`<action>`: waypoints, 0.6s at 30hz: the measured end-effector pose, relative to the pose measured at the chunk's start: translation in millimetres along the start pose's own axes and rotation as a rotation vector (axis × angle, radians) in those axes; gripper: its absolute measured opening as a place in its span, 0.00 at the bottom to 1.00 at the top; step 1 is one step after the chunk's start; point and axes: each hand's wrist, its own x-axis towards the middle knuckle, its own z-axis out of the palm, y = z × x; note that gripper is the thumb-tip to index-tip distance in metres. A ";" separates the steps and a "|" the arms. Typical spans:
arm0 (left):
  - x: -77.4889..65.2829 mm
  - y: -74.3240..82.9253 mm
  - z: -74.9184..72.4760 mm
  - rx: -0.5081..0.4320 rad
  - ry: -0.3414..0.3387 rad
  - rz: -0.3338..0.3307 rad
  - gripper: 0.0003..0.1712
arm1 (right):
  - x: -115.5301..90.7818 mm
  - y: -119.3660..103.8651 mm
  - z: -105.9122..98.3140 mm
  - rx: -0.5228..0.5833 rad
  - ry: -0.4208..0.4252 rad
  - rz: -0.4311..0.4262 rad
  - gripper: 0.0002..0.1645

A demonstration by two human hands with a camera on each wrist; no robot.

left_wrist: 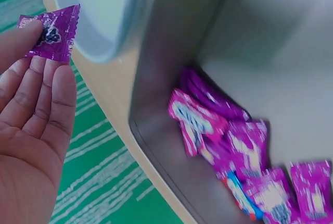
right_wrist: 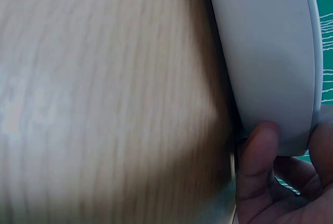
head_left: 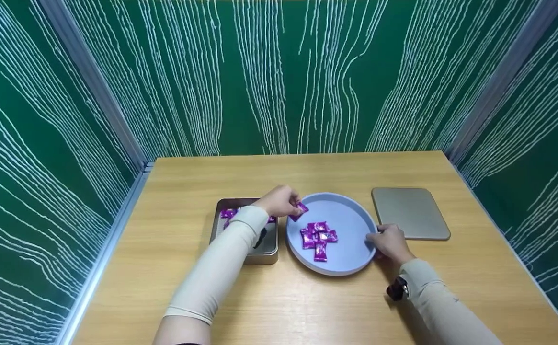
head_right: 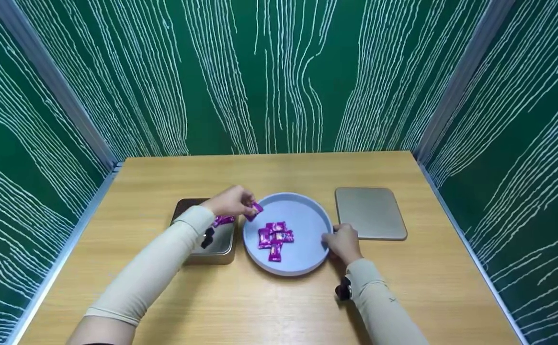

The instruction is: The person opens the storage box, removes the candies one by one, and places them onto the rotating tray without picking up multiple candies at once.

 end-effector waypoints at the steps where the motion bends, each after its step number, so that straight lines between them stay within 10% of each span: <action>1: 1.3 2.2 2.5 0.008 -0.004 0.001 0.03 | -0.2 -0.4 0.3 0.001 0.000 0.003 0.33; 18: 16.5 25.6 40.4 0.112 -0.033 0.030 0.07 | -1.6 -1.4 0.9 -0.003 -0.007 0.013 0.31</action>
